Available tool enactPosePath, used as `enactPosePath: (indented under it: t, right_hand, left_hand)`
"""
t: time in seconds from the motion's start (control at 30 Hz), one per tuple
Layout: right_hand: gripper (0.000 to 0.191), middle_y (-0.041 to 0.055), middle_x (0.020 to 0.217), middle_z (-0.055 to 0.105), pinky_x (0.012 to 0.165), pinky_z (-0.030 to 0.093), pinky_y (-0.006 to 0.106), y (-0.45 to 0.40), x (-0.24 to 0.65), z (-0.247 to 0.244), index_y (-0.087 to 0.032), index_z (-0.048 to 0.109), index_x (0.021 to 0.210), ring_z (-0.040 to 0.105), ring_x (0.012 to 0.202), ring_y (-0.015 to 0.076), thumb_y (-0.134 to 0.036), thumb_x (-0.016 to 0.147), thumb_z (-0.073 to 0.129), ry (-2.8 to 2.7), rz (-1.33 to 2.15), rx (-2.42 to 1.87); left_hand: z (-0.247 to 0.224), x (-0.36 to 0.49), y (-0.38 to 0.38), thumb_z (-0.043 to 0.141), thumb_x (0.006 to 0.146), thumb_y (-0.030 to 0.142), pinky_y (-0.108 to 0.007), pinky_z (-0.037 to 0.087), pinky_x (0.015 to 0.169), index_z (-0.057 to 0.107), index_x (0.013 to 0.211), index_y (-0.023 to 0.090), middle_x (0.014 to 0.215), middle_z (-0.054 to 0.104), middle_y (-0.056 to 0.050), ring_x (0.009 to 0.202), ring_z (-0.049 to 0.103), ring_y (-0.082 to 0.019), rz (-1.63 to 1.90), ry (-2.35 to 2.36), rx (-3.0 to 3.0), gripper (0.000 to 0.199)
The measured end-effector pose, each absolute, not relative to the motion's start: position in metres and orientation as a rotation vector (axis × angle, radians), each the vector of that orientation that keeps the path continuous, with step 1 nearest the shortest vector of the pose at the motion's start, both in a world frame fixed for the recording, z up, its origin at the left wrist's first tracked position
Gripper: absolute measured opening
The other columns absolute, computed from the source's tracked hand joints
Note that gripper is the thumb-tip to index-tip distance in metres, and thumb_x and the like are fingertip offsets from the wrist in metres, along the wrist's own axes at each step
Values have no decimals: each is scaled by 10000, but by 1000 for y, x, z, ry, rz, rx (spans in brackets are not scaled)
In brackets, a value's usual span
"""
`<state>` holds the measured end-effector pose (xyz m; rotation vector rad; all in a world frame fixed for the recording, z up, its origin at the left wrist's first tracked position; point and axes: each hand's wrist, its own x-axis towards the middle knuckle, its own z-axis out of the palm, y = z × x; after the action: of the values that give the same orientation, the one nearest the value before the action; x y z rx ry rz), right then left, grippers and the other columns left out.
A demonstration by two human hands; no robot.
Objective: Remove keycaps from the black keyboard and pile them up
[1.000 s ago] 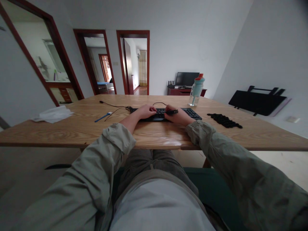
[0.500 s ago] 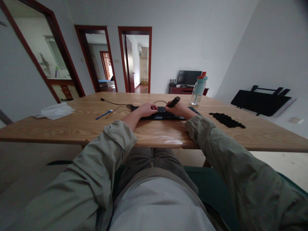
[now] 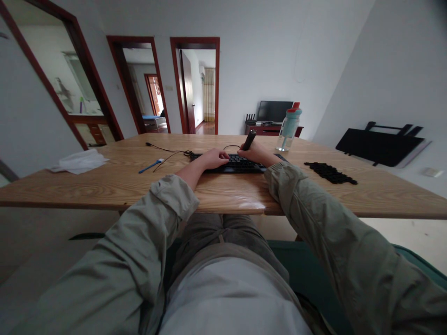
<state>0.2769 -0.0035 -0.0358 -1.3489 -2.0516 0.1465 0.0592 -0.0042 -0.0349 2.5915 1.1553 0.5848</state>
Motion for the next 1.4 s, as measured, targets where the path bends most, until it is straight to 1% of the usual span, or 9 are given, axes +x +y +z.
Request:
enactPosePath:
  t: [0.23, 0.43, 0.63, 0.8, 0.97, 1.17, 1.4]
  right_hand:
    - [133, 15, 587, 555, 500, 324, 254, 2, 271, -37, -165, 550, 644, 484, 527, 116, -260, 738, 558, -1972, 329, -1438]
    - [148, 1, 597, 544, 506, 305, 254, 0, 271, -33, -158, 563, 640, 452, 543, 102, -272, 735, 576, -1998, 226, -1431]
    - [151, 5, 596, 580, 498, 351, 235, 9, 276, -43, -154, 609, 675, 499, 536, 108, -293, 734, 613, -2035, 351, -1335]
    - [200, 8, 614, 611, 503, 390, 226, 17, 280, -48, -147, 658, 734, 542, 555, 119, -346, 711, 657, -2013, 389, -1289]
    - [231, 10, 600, 618, 490, 376, 224, 16, 279, -46, -140, 679, 750, 531, 537, 113, -367, 710, 661, -2028, 356, -1313]
    - [212, 8, 577, 616, 491, 375, 222, 14, 279, -45, -141, 671, 748, 539, 531, 115, -349, 715, 650, -2044, 338, -1322]
    - [166, 17, 631, 644, 519, 398, 216, 11, 278, -47, -146, 664, 722, 559, 574, 119, -312, 707, 660, -1993, 325, -1312]
  left_hand:
    - [-34, 60, -5, 592, 826, 263, -252, 450, 708, 730, 1054, 119, 940, 733, -75, 792, 627, -163, 583, 1168, 2591, 303]
    - [-35, 60, -5, 601, 810, 255, -253, 461, 725, 731, 1025, 125, 932, 738, -64, 773, 626, -159, 617, 1127, 2570, 284]
    - [-35, 60, -5, 594, 807, 246, -249, 462, 725, 729, 1020, 123, 932, 736, -63, 766, 621, -152, 615, 1103, 2560, 281]
    - [-33, 60, -7, 586, 814, 247, -251, 456, 713, 732, 1036, 118, 929, 734, -69, 756, 615, -152, 582, 1130, 2560, 296]
    - [-33, 61, -6, 591, 809, 250, -250, 458, 715, 734, 1043, 123, 925, 735, -65, 759, 619, -154, 580, 1143, 2555, 302]
    - [-34, 60, -5, 582, 808, 257, -255, 466, 728, 729, 1056, 119, 946, 736, -73, 778, 627, -160, 579, 1137, 2568, 320]
    - [-34, 59, -4, 586, 806, 278, -253, 461, 715, 733, 1033, 144, 919, 737, -55, 763, 623, -157, 573, 1130, 2579, 301]
